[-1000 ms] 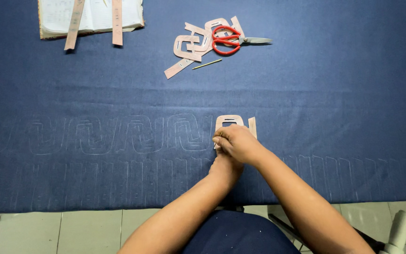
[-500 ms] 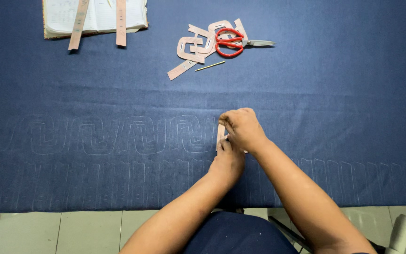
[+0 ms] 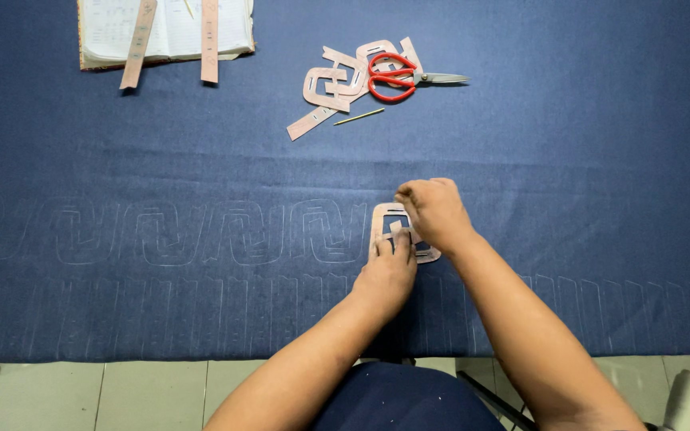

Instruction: The person places a cardboard stencil on a blue fabric and uses a pencil to trace its outline. The person repeats this process for multiple stencils, creating a series of identical shapes on the fabric.

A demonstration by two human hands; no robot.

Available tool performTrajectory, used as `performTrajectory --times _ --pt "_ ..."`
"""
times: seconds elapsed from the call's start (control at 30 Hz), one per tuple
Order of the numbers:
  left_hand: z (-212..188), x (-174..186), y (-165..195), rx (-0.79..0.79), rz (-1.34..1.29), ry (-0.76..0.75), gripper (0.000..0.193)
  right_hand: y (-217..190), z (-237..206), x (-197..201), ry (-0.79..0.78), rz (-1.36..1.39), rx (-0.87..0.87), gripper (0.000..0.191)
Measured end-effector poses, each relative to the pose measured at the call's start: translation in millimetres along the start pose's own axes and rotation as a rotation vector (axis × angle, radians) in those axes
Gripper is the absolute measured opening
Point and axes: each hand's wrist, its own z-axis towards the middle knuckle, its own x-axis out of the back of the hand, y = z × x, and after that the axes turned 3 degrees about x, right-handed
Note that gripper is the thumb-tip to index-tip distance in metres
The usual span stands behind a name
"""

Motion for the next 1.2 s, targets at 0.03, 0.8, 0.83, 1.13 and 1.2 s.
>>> performTrajectory --times 0.03,0.8,0.83,1.13,1.2 --pt "0 2 -1 -0.003 -0.016 -0.040 0.039 1 -1 2 0.008 -0.032 0.010 0.011" --pt "3 13 -9 -0.108 -0.065 -0.129 0.045 31 -87 7 0.046 0.222 -0.376 0.023" --pt "3 13 -8 -0.116 -0.040 -0.138 0.046 29 -90 6 0.062 0.217 -0.385 0.023" --pt "3 16 -7 -0.176 0.122 -0.173 0.051 20 -106 11 0.015 0.191 -0.344 0.021" --pt "2 17 -7 -0.175 0.112 -0.158 0.051 18 -109 13 0.006 0.168 -0.325 0.020"
